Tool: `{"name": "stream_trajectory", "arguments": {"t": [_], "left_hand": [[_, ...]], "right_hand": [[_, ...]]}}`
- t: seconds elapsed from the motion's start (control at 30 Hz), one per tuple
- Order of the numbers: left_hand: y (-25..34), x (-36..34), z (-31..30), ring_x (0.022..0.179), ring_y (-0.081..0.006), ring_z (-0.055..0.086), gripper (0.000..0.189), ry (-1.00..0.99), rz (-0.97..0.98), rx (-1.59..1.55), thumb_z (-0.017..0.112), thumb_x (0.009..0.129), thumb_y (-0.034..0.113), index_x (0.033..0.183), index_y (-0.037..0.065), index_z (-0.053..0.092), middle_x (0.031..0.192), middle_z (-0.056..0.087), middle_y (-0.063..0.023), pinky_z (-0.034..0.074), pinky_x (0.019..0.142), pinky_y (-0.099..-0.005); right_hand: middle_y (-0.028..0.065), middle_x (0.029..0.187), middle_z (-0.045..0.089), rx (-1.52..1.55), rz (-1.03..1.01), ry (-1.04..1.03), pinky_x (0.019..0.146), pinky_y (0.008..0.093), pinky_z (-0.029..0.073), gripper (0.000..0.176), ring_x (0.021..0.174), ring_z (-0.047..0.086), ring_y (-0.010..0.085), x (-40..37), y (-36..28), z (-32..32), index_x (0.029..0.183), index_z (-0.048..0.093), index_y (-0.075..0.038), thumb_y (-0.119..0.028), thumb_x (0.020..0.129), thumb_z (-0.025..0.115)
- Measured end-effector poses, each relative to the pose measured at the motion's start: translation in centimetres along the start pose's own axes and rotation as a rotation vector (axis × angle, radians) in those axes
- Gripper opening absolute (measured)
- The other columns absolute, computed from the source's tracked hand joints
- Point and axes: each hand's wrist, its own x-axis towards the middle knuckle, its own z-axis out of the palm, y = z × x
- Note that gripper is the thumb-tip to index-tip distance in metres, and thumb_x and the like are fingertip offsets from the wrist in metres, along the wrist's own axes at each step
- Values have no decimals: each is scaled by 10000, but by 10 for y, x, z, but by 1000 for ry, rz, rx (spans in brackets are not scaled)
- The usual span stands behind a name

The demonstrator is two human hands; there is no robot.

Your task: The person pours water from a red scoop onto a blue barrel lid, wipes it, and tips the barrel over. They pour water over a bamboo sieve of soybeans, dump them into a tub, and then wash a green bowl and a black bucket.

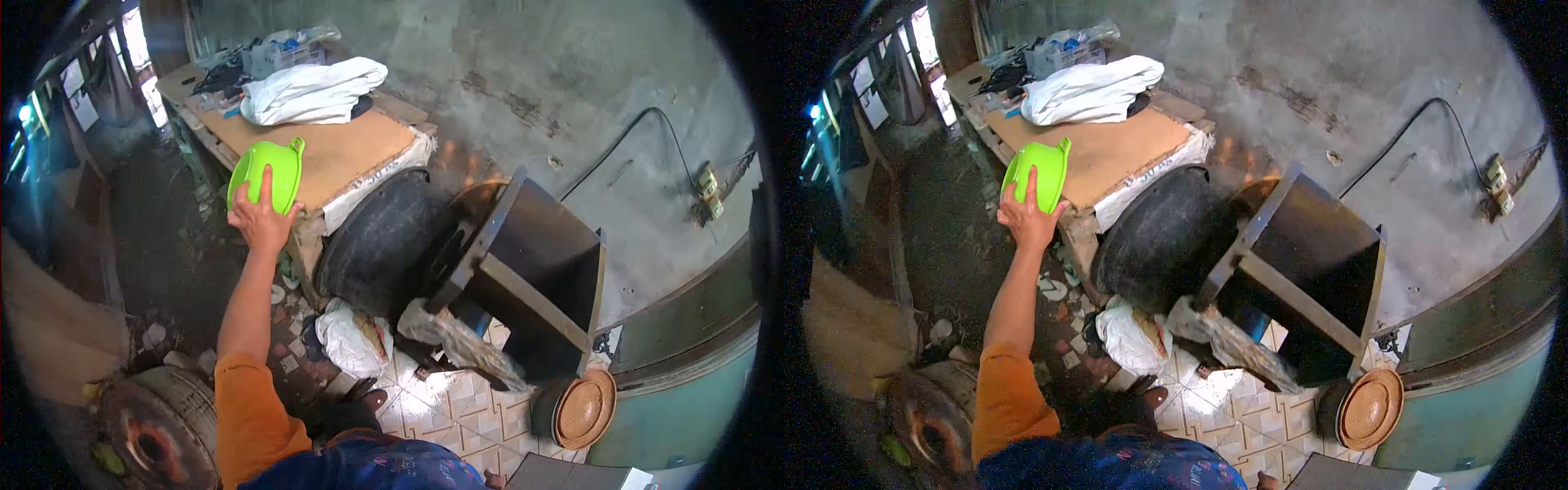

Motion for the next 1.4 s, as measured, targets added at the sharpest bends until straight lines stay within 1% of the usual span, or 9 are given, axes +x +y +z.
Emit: {"name": "stream_trajectory", "arguments": {"t": [0.4, 0.53, 0.93, 1.13, 1.23, 1.27, 1.3, 1.33, 1.4], "left_hand": [[-8, 104, 179, 1272, -351, 238, 1010, 100, 155, 130, 869, 589, 430, 1439, 450, 324, 1310, 303, -93, 234, 976, -563], [-3, 107, 183, 1424, -423, 42, 994, -477, 20, 155, 778, 710, 445, 1476, 490, 146, 1565, 49, -111, 171, 1061, -676], [-8, 85, 210, 1418, -479, 59, 697, -389, -111, -84, 614, 870, 385, 1480, 372, 279, 1578, 35, -167, 167, 1089, -656], [-2, 4, 146, 1346, -438, 273, 644, -69, 21, -203, 611, 866, 373, 1424, 125, 405, 1443, 303, -255, 229, 1093, -555], [3, -66, 101, 1324, -471, 297, 645, -80, -61, -105, 599, 878, 405, 1409, 88, 415, 1421, 337, -296, 246, 1063, -585], [-14, -107, 113, 1345, -445, 292, 637, -31, -88, -156, 585, 898, 391, 1428, 99, 385, 1428, 346, -285, 266, 1064, -578], [-26, -143, 117, 1340, -439, 309, 685, -226, -291, 29, 469, 937, 536, 1416, 52, 391, 1451, 345, -254, 255, 1081, -569], [-9, -165, 92, 1363, -396, 294, 622, -488, -471, 76, 557, 931, 372, 1455, 119, 338, 1473, 303, -243, 315, 1063, -556], [-60, -259, 105, 1352, -389, 303, 625, -721, -443, 90, 533, 939, 399, 1461, 127, 324, 1480, 282, -226, 348, 1030, -561]], "right_hand": [[157, 805, 537, 338, 290, -18, 718, 458, 396, 355, 750, 501, 315, -4, -126, -52, 1124, 618, -131, -398, 944, 470], [136, 757, 513, 354, 311, -22, 680, 443, 384, 342, 699, 482, 292, 3, -139, -63, 1126, 624, -136, -380, 932, 482], [72, 611, 440, 401, 329, -45, 563, 399, 347, 316, 549, 427, 223, -5, -124, -64, 1131, 641, -151, -325, 898, 516], [40, 538, 404, 400, 270, -51, 505, 377, 328, 311, 473, 399, 188, -17, -69, -27, 1133, 650, -159, -297, 881, 532], [24, 501, 386, 312, -99, -59, 475, 366, 319, 310, 436, 386, 171, -1, 11, 40, 1134, 655, -162, -284, 873, 541], [54, 594, 451, 307, 135, -8, 537, 373, 366, 348, 534, 444, 192, -10, -15, 35, 1142, 655, -135, -321, 863, 562], [85, 686, 515, 337, 323, 46, 598, 381, 414, 395, 633, 502, 213, -14, -36, 36, 1151, 654, -108, -358, 853, 583], [116, 779, 580, 365, 433, 104, 660, 389, 462, 449, 732, 561, 235, -16, -46, 45, 1159, 654, -80, -395, 843, 605], [198, 1008, 636, 422, 525, 101, 826, 425, 476, 579, 963, 595, 325, -25, -66, 44, 1121, 659, -9, -512, 848, 569]]}}
